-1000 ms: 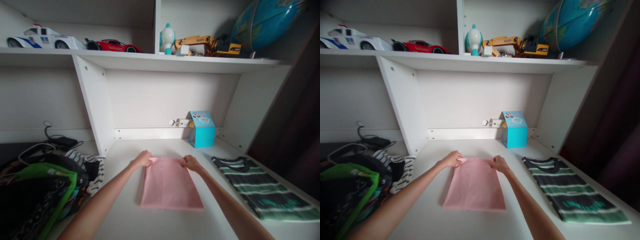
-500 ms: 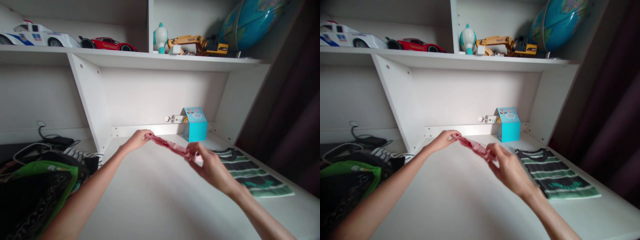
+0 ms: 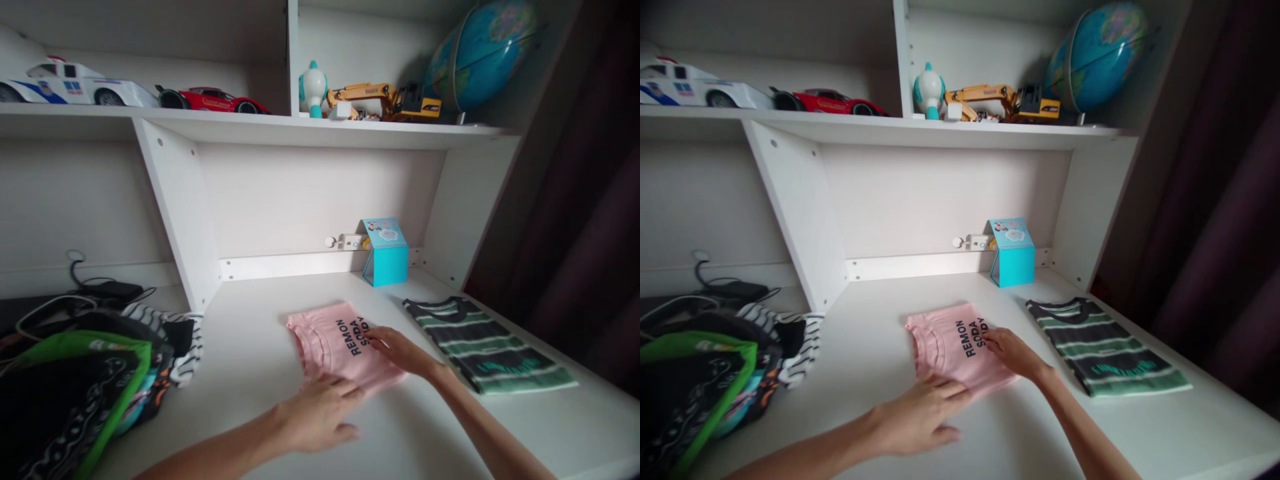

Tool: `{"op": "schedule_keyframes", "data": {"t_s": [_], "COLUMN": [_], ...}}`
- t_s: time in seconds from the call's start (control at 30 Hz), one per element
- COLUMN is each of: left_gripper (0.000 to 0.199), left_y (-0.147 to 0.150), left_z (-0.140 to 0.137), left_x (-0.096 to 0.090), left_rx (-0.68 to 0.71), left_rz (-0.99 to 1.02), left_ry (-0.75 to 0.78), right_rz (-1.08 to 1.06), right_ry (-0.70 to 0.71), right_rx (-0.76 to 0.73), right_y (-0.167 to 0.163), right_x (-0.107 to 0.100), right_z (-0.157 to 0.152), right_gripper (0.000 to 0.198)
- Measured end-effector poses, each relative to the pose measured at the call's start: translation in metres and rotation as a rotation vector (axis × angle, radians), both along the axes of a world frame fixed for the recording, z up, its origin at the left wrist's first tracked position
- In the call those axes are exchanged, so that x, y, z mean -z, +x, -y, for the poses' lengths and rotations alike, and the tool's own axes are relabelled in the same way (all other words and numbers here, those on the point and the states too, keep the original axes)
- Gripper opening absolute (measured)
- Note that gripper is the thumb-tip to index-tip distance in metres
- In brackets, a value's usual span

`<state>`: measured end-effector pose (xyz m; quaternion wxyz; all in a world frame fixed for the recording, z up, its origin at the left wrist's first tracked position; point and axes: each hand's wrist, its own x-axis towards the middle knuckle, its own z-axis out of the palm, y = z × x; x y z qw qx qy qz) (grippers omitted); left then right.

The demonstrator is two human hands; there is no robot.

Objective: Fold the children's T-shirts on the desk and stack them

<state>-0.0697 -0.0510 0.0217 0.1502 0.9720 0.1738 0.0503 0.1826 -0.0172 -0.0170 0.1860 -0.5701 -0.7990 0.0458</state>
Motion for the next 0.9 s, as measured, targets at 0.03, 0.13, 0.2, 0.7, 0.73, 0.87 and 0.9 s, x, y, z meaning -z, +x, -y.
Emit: {"op": "schedule_keyframes", "data": {"t_s": [0.03, 0.13, 0.2, 0.7, 0.73, 0.87, 0.9], "left_gripper": [0.034, 0.017, 0.020, 0.047, 0.050, 0.050, 0.047], "left_y": [-0.003, -0.021, -0.035, -0.021, -0.019, -0.009, -0.005], "left_z": [-0.006, -0.037, -0.059, -0.089, -0.089, -0.082, -0.080], "left_x": [0.004, 0.013, 0.017, 0.047, 0.045, 0.031, 0.029], "left_rx": [-0.024, -0.143, -0.273, -0.780, -0.809, -0.781, -0.765], "left_rz": [0.003, 0.047, 0.066, 0.452, 0.507, 0.654, 0.665], "left_ry": [0.016, 0.063, 0.096, -0.473, -0.577, -0.849, -0.849], "right_rz": [0.010, 0.032, -0.009, -0.118, -0.149, -0.294, -0.324], "right_ry": [0.009, 0.037, -0.038, -0.136, -0.127, -0.103, -0.091], "right_rx": [0.019, 0.044, -0.030, 0.484, 0.478, 0.415, 0.397], "right_y": [-0.003, -0.019, -0.028, -0.004, -0.005, 0.005, 0.010], "right_x": [0.004, 0.000, -0.010, 0.021, 0.021, 0.017, 0.016], "right_z": [0.008, 0.043, 0.065, 0.002, 0.002, 0.008, 0.010], "right_gripper": [0.030, 0.029, 0.024, 0.012, 0.011, 0.025, 0.031]}}
